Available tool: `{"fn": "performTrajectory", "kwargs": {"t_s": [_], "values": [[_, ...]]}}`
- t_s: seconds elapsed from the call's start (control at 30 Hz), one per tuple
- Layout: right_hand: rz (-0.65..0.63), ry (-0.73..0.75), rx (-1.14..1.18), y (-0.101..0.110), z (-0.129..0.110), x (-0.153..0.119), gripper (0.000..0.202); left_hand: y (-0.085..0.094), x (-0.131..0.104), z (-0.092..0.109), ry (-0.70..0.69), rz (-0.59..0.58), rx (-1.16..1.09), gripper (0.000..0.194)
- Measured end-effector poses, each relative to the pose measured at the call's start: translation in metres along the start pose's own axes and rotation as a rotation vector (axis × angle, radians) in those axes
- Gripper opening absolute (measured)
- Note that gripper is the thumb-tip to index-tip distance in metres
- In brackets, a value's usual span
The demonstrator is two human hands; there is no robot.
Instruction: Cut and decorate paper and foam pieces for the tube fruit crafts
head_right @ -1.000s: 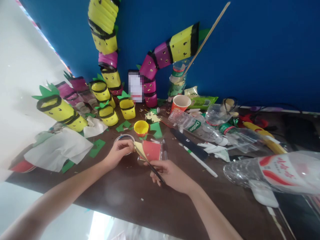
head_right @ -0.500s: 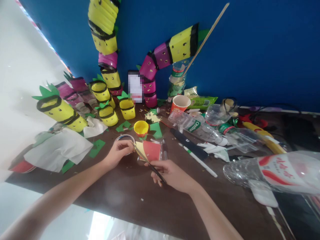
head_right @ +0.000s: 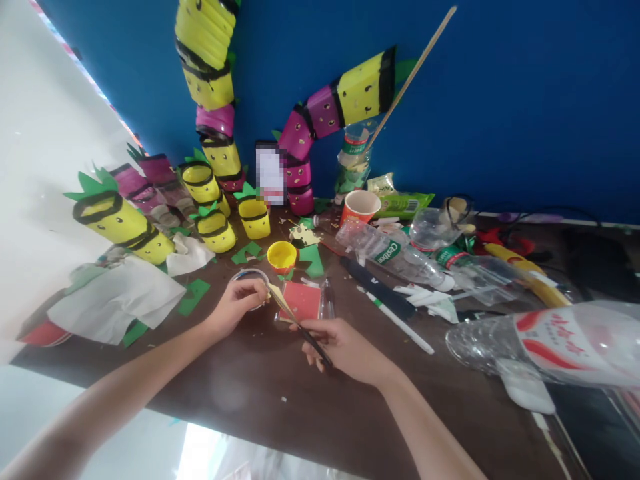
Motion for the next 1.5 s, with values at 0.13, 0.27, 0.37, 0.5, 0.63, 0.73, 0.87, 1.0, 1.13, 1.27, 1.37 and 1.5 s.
{"fn": "performTrajectory", "kwargs": {"t_s": [0.13, 0.27, 0.37, 0.5, 0.63, 0.73, 0.87, 1.0, 1.13, 1.27, 1.37, 1.5], "values": [[0.036, 0.022, 0.013, 0.004, -0.001, 0.000, 0.040, 0.001, 0.000, 0.001, 0.004, 0.006, 0.015, 0.022], [0.082, -0.053, 0.034, 0.012, 0.005, -0.003, 0.045, 0.001, 0.001, 0.005, -0.018, 0.004, 0.071, 0.023], [0.094, -0.080, 0.033, 0.019, 0.006, -0.006, 0.047, -0.002, 0.000, 0.008, -0.070, -0.013, 0.130, 0.021], [0.157, 0.036, 0.059, 0.032, 0.000, -0.006, 0.049, -0.009, -0.002, 0.015, -0.197, -0.038, 0.335, 0.016], [0.490, 0.304, -0.053, 0.062, -0.016, -0.012, 0.046, -0.026, -0.005, 0.024, -0.365, -0.079, 0.737, 0.015], [0.741, 0.363, -0.386, 0.074, -0.029, -0.023, 0.042, -0.038, -0.007, 0.026, -0.479, -0.081, 1.101, 0.017], [0.858, 0.298, -0.758, 0.076, -0.039, -0.028, 0.040, -0.050, -0.012, 0.027, -0.627, -0.046, 1.470, 0.018], [0.929, 0.276, -0.912, 0.077, -0.041, -0.030, 0.046, -0.055, -0.015, 0.029, -0.688, -0.049, 1.605, 0.019], [0.953, 0.219, -0.966, 0.078, -0.038, -0.029, 0.046, -0.055, -0.016, 0.032, -0.761, 0.015, 1.682, 0.020], [0.961, 0.183, -0.994, 0.079, -0.038, -0.028, 0.045, -0.058, -0.019, 0.035, -0.834, 0.044, 1.691, 0.015], [0.958, 0.180, -1.002, 0.079, -0.037, -0.027, 0.045, -0.062, -0.021, 0.036, -0.857, 0.031, 1.702, 0.017], [0.958, 0.190, -1.015, 0.078, -0.037, -0.026, 0.045, -0.064, -0.020, 0.034, -0.845, -0.032, 1.679, 0.020]]}}
Point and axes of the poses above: each hand's wrist, its own x-axis towards the middle knuckle, its own y-axis out of the back of the hand, z = x × y, the point moved 9 cm from there along x, towards the middle knuckle, and after that the axes turned 7 degrees about x, right-handed, at the moved point
